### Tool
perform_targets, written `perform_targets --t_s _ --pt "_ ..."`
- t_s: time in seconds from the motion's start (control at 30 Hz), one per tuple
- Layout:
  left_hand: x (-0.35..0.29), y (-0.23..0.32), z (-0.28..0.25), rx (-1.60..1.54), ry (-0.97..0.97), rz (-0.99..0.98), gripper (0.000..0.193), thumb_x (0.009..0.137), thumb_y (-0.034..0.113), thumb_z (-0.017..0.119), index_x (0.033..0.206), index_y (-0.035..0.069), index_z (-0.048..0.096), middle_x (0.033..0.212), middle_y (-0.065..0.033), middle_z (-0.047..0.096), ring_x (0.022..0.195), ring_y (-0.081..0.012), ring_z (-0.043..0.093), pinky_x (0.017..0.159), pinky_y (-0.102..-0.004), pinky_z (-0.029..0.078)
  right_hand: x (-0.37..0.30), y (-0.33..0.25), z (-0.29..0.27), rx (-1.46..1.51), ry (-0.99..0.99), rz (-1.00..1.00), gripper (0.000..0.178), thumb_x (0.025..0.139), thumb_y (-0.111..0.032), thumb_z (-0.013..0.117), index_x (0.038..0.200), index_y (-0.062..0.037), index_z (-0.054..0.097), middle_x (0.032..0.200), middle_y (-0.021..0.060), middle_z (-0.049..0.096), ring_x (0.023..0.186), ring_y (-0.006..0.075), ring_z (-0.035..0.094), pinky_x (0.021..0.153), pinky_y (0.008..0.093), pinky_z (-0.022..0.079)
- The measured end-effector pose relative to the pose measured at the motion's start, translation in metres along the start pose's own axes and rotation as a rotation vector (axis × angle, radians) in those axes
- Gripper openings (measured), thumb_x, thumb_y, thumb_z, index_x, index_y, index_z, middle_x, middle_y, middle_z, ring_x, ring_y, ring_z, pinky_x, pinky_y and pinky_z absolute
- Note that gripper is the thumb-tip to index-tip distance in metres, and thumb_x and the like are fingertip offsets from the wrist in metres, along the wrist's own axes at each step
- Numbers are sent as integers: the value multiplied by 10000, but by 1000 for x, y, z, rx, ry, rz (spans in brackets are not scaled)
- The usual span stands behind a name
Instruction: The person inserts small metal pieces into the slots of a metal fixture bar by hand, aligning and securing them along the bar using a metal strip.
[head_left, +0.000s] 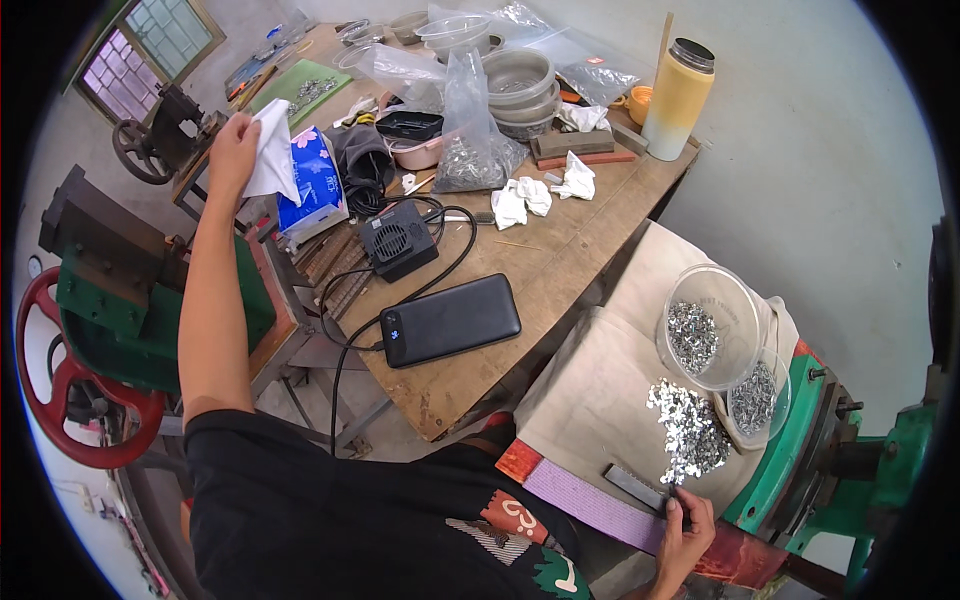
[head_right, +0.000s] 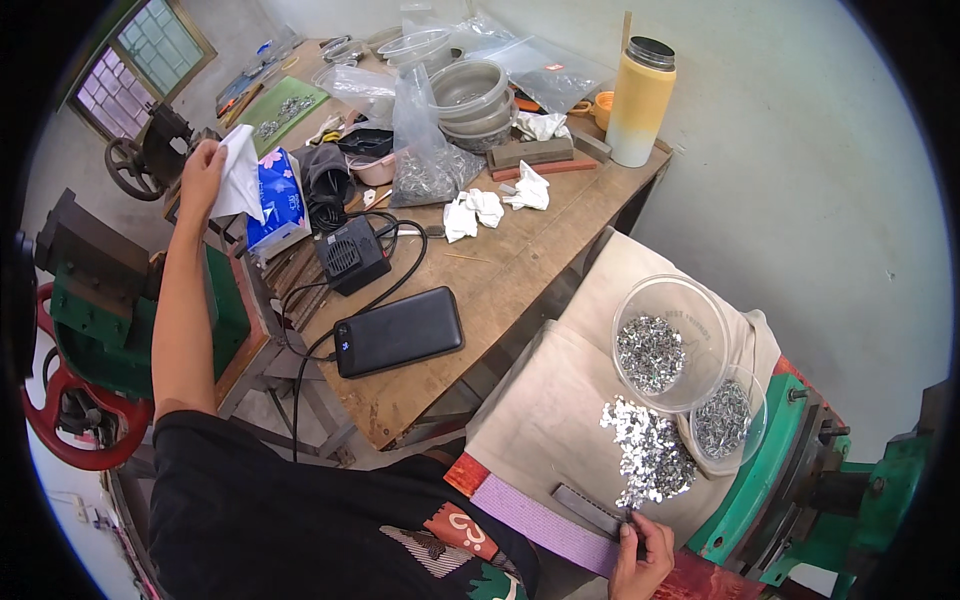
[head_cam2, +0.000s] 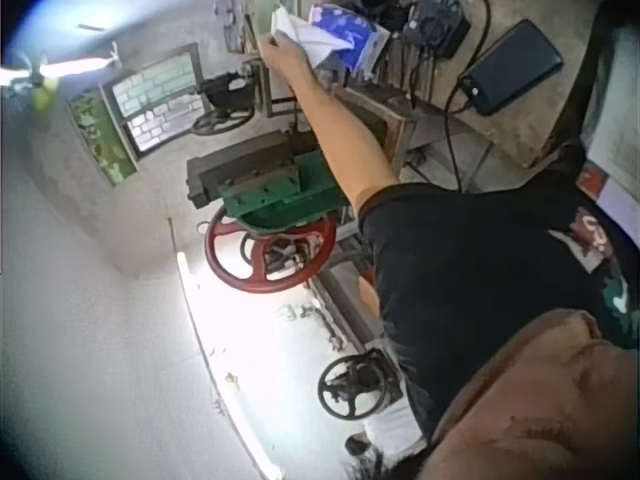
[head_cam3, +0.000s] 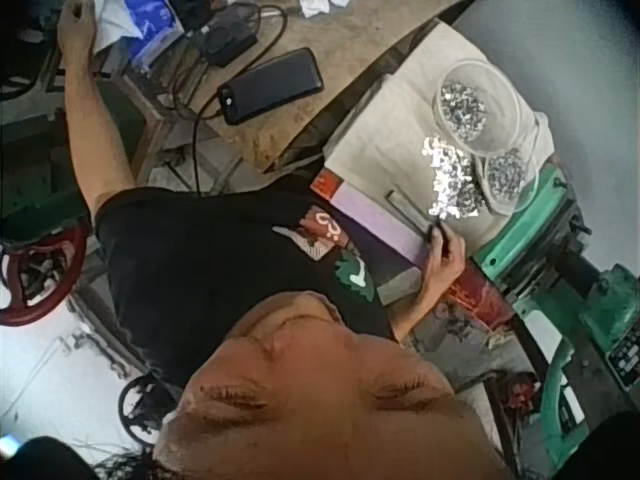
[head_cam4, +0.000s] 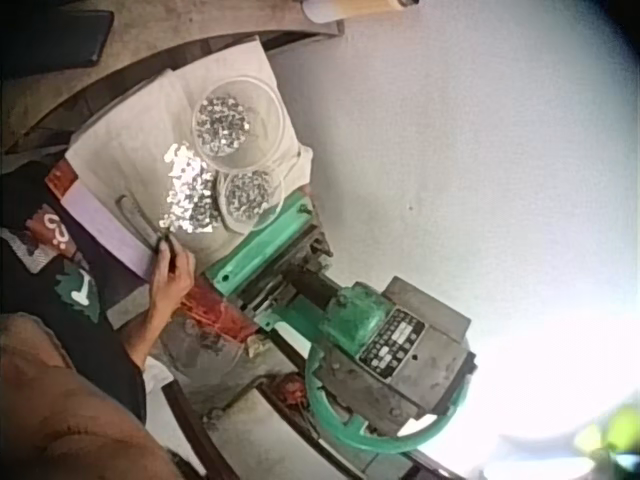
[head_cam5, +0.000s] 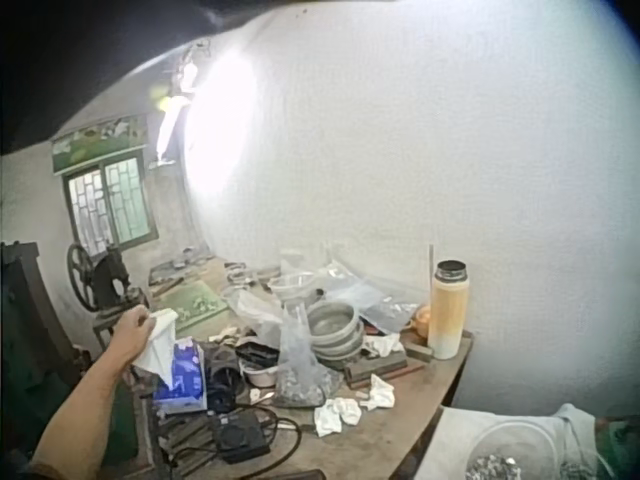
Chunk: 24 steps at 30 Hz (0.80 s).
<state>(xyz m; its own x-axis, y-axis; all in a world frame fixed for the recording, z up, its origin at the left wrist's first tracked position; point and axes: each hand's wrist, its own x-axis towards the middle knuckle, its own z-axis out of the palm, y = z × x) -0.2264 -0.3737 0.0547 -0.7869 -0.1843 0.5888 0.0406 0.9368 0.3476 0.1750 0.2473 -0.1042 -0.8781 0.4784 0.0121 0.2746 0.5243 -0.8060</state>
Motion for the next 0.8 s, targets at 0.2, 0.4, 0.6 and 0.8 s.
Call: perform_targets --t_s 0.2,0.4,0.6,0.8 --pt "16 15 -11 -61 347 -34 271 969 285 614 995 18 653 906 -127 680 830 -239 639 800 -359 492 0 0 0 -11 -7 -11 141 871 0 664 999 52 694 899 92 643 852 173 591 789 273 464" --pt "-30 135 -60 -890 306 16 243 1031 206 558 1127 -13 593 1013 -51 662 914 -104 616 837 -260 482 1 2 -1 33 79 -12 125 902 -25 655 996 48 692 903 72 628 852 154 576 787 260 453" --pt "-199 326 -70 -1439 -375 94 270 1043 224 510 1154 -21 534 1096 -122 644 956 -165 673 829 -336 561 3 -17 -15 188 292 -12 96 915 -7 636 990 41 673 886 65 603 810 121 540 746 251 435" --pt "-250 383 -65 -2286 -1452 -650 323 978 263 619 1128 -22 654 1239 -253 521 1190 -398 457 974 -499 417 -5 -37 -14 226 190 -23 128 802 24 716 926 5 743 827 84 663 772 161 615 709 267 473"
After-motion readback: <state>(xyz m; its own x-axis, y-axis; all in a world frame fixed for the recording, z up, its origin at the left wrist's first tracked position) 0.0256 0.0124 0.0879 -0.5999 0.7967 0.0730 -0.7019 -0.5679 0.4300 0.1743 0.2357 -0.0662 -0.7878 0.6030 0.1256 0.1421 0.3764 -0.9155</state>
